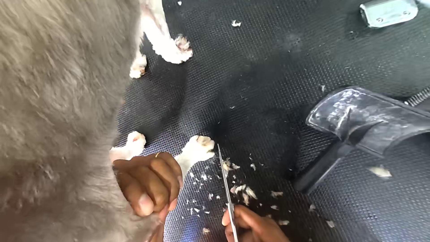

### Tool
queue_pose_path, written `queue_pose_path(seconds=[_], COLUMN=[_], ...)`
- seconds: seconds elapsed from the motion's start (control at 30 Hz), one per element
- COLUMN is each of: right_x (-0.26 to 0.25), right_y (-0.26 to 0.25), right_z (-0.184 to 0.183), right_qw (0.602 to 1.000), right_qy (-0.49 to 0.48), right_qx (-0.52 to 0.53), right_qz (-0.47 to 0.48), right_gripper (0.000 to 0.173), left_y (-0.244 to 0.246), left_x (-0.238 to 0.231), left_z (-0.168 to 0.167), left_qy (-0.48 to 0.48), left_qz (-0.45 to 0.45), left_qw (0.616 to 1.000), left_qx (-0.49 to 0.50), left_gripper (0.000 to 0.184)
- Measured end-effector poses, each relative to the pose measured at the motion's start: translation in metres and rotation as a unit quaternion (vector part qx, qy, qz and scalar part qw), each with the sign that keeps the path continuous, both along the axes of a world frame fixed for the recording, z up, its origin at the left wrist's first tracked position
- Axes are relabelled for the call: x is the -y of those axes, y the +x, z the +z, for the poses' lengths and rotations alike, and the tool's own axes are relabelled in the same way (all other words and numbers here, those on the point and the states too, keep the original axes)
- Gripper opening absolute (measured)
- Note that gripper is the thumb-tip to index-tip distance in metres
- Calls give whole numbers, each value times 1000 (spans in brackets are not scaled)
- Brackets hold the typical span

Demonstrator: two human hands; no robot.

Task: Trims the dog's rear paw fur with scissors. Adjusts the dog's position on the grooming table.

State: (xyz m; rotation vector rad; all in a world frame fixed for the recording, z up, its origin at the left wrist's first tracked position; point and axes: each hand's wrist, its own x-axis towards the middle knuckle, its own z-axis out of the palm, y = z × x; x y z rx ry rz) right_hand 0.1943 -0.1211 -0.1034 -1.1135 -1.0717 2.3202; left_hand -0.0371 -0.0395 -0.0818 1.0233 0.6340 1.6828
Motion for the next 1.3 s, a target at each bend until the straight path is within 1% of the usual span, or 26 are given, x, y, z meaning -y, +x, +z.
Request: queue_pose_path(seconds=[0.2, 0.4, 0.53, 0.7, 0.8, 0.93, 1.03, 1.1, 1.23, 1.3], right_x=[-4, -8, -9, -12, -12, -14, -15, -16, -14, -14], right_y=[-4, -5, -3, 0, 1, 1, 1, 2, 3, 3], right_z=[-1, -1, -1, -1, -1, -2, -2, -1, -2, -1], right_qw=[1000, 1000, 1000, 1000, 1000, 1000, 1000, 1000, 1000, 1000], right_qy=[3, -3, -7, 6, 8, -1, -6, -14, -10, -12], right_qx=[10, 17, 14, 9, 1, 0, 6, 8, -4, -13], right_qz=[8, 11, 6, 3, 1, 8, 6, 0, -14, -18], right_gripper=[32, 32, 30, 32, 33, 32, 31, 31, 33, 33], left_y=[-6, -5, -5, -5, -8, -13, -25, -27, -18, -14], left_x=[1, -2, -2, -4, -3, -2, 3, 3, 0, -2], left_z=[-4, -2, -2, -3, -1, 1, 6, 7, 1, -2], left_qy=[8, 18, 15, 18, 2, -18, -55, -61, -26, -7], left_qz=[-27, -16, -28, -23, -12, -7, -31, -31, -14, -27], left_qw=[1000, 1000, 999, 1000, 1000, 1000, 998, 997, 1000, 999], left_qx=[0, -12, -9, -8, 6, 18, -17, -35, 2, 23], left_gripper=[16, 17, 18, 19, 21, 18, 16, 16, 17, 17])
